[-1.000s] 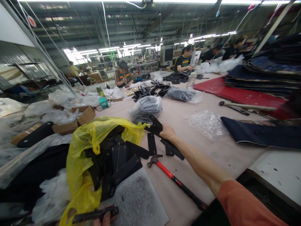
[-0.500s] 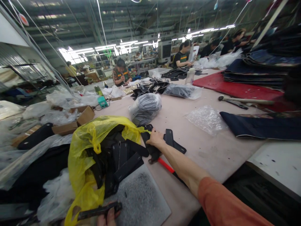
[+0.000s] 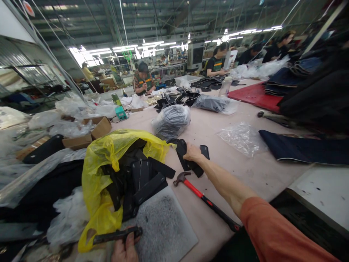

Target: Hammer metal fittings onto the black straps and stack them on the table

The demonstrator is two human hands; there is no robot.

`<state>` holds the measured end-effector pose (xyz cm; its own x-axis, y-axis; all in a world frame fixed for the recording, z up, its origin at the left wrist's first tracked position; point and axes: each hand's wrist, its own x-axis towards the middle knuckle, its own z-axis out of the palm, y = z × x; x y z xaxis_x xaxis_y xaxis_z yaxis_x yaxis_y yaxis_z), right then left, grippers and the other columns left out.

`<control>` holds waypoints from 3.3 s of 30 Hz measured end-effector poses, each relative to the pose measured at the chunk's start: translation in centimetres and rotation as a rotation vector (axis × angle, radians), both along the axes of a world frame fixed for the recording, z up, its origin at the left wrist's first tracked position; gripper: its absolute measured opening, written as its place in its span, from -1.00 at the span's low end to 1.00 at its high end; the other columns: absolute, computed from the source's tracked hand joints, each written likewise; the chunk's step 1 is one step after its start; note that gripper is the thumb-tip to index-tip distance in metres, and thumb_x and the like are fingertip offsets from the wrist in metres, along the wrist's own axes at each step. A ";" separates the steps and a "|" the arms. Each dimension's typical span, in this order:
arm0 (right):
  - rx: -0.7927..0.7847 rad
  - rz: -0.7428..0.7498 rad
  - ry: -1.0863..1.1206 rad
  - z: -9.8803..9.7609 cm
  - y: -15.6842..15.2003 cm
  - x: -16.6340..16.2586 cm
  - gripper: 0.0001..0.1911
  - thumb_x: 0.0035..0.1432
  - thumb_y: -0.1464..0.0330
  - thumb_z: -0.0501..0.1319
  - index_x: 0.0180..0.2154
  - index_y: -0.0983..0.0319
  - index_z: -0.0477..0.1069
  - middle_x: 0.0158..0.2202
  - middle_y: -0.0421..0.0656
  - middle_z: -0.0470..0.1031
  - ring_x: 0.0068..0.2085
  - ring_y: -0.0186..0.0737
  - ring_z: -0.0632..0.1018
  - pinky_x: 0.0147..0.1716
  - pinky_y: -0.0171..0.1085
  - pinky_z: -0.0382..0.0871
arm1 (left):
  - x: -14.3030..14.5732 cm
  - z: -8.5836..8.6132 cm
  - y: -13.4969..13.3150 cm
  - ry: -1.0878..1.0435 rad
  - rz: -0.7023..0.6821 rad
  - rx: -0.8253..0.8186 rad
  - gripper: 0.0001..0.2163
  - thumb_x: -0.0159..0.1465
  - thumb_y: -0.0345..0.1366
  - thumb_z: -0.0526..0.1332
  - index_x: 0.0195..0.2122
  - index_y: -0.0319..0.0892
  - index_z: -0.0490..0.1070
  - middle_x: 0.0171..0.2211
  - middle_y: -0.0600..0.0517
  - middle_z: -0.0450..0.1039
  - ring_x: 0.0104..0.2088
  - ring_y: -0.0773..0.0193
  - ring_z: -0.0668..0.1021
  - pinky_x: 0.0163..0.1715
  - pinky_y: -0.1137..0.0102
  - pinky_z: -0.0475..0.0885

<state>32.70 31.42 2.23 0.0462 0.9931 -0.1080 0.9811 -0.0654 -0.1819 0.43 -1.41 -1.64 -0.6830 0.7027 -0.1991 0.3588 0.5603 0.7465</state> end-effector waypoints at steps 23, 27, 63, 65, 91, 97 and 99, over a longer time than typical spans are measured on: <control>0.055 0.275 0.286 -0.2 -5.9 -11.2 -0.64 0.11 0.24 0.24 -0.05 0.18 0.49 -0.12 -0.08 0.57 -0.09 -0.13 0.53 -0.16 -0.30 0.30 | 1.2 0.6 -0.2 0.140 -0.054 0.235 -0.63 0.15 0.07 0.09 -0.34 -0.13 0.45 -0.51 -0.09 0.60 -0.38 -0.05 0.66 -0.38 0.20 0.54; 0.046 0.230 0.314 0.9 -4.6 -10.7 -0.86 0.07 0.32 0.23 -0.31 0.16 0.54 -0.28 -0.13 0.60 -0.22 -0.17 0.55 -0.31 -0.32 0.29 | 1.3 0.6 -0.2 0.053 -0.061 0.276 -0.65 0.17 0.04 0.09 -0.33 -0.14 0.44 -0.48 -0.09 0.61 -0.43 0.00 0.65 -0.41 0.23 0.55; 0.177 0.870 0.441 -0.1 -29.1 -10.4 -0.57 0.13 0.34 0.25 0.06 0.19 0.36 0.07 0.00 0.37 0.16 0.08 0.30 0.24 0.17 -0.01 | 1.9 0.9 -0.3 0.037 -0.074 0.291 -0.74 0.23 -0.13 0.10 -0.27 -0.21 0.45 -0.41 -0.10 0.60 -0.37 0.07 0.64 -0.30 0.27 0.49; 0.186 0.866 0.428 0.0 -29.4 -10.5 -0.58 0.15 0.34 0.24 0.06 0.21 0.36 0.07 0.01 0.38 0.16 0.08 0.30 0.24 0.15 0.00 | 2.1 1.2 0.1 0.097 -0.099 0.295 -0.73 0.23 -0.13 0.10 -0.26 -0.20 0.48 -0.34 -0.11 0.60 -0.28 0.06 0.63 -0.23 0.25 0.49; -0.252 0.851 0.190 2.0 -20.7 -6.4 -0.85 0.13 0.31 0.22 -0.43 0.18 0.29 -0.53 -0.27 0.36 -0.47 -0.30 0.39 -0.47 -0.33 0.17 | 1.8 -0.1 0.5 0.035 0.047 0.364 -0.72 0.22 -0.09 0.12 -0.32 -0.19 0.45 -0.38 -0.13 0.60 -0.32 0.05 0.63 -0.26 0.28 0.49; -0.165 0.240 0.773 -0.1 -23.6 -1.4 -0.75 0.05 0.17 0.20 -0.46 0.16 0.21 -0.56 -0.32 0.23 -0.50 -0.30 0.32 -0.50 -0.32 0.19 | 1.9 0.4 0.5 0.037 0.019 0.337 -0.74 0.21 -0.11 0.13 -0.34 -0.20 0.46 -0.41 -0.13 0.60 -0.31 0.03 0.63 -0.27 0.28 0.48; -0.094 0.087 0.837 -0.7 -25.0 -1.8 -0.75 0.04 0.14 0.21 -0.35 0.17 0.28 -0.56 -0.32 0.25 -0.51 -0.28 0.34 -0.51 -0.30 0.21 | 1.9 0.4 0.5 0.074 0.004 0.333 -0.73 0.21 -0.10 0.12 -0.33 -0.20 0.47 -0.38 -0.13 0.60 -0.29 0.03 0.63 -0.26 0.28 0.47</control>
